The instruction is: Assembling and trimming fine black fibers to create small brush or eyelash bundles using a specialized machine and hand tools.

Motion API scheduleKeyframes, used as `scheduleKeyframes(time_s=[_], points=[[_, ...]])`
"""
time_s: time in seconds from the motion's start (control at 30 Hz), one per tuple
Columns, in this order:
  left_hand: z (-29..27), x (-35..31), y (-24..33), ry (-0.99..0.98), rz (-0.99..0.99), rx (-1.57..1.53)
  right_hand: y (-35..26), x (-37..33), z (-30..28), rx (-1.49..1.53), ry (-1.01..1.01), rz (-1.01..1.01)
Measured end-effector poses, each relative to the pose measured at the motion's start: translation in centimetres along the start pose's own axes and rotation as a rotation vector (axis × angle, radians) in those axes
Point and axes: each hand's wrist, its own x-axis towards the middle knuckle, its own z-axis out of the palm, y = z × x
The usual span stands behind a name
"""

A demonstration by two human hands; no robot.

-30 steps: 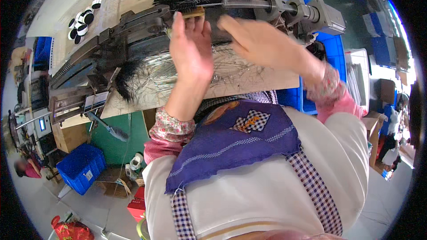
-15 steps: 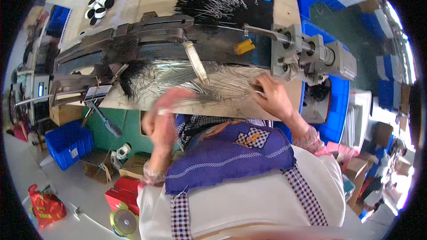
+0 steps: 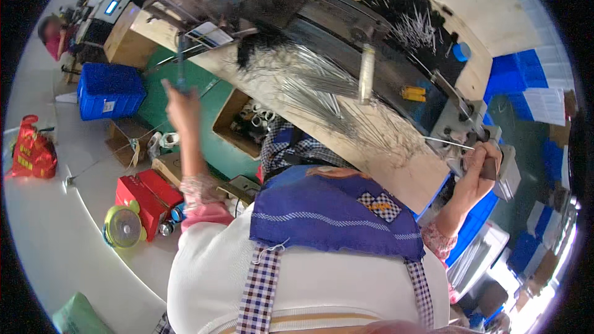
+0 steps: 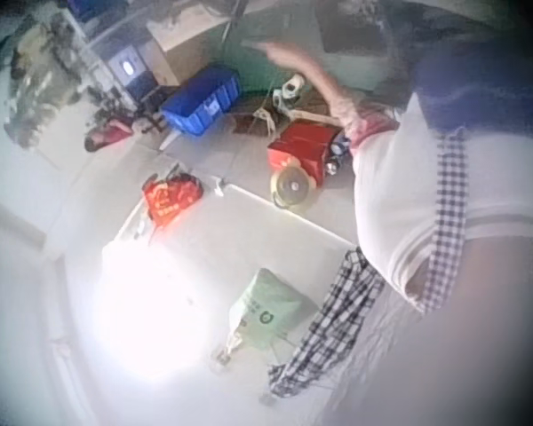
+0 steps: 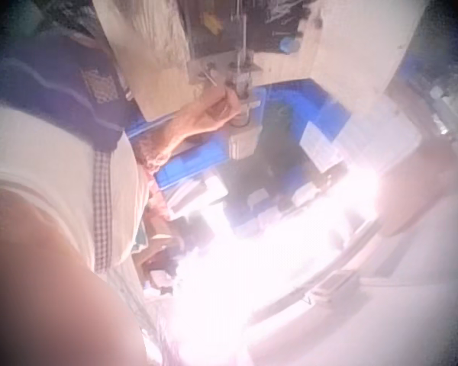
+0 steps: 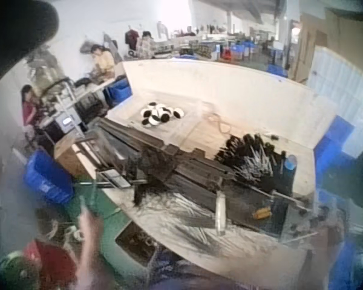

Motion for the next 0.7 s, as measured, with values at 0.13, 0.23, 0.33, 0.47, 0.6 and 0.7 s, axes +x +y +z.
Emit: scheduleKeyframes(time_s=[0.13,0.23,0.33,0.47,0.6,0.7], points=[[0.0,-7.0,9.5,0.108,0.718,-0.142,-1.2,0.9,2.0,-0.099,-0.244,-0.002],[-5.2,-12.7,18.5,-0.66,1.025,-0.803,-3.2,1.7,6.5,-0.092,-0.468,-0.122],[-4.6,-14.3,21.5,-1.085,0.956,-0.911,-5.8,2.4,10.2,-0.06,-0.643,-0.332],[-2.5,-12.2,19.2,-1.242,0.804,-0.769,-5.5,4.4,9.4,-0.255,-0.474,-0.187],[2.7,-12.5,18.8,-0.887,0.801,-1.025,-2.7,8.0,7.8,-0.548,-0.438,-0.461],[1.6,-16.1,23.3,-1.262,0.276,-1.224,-0.2,9.3,8.9,-0.629,-0.54,-0.661]])
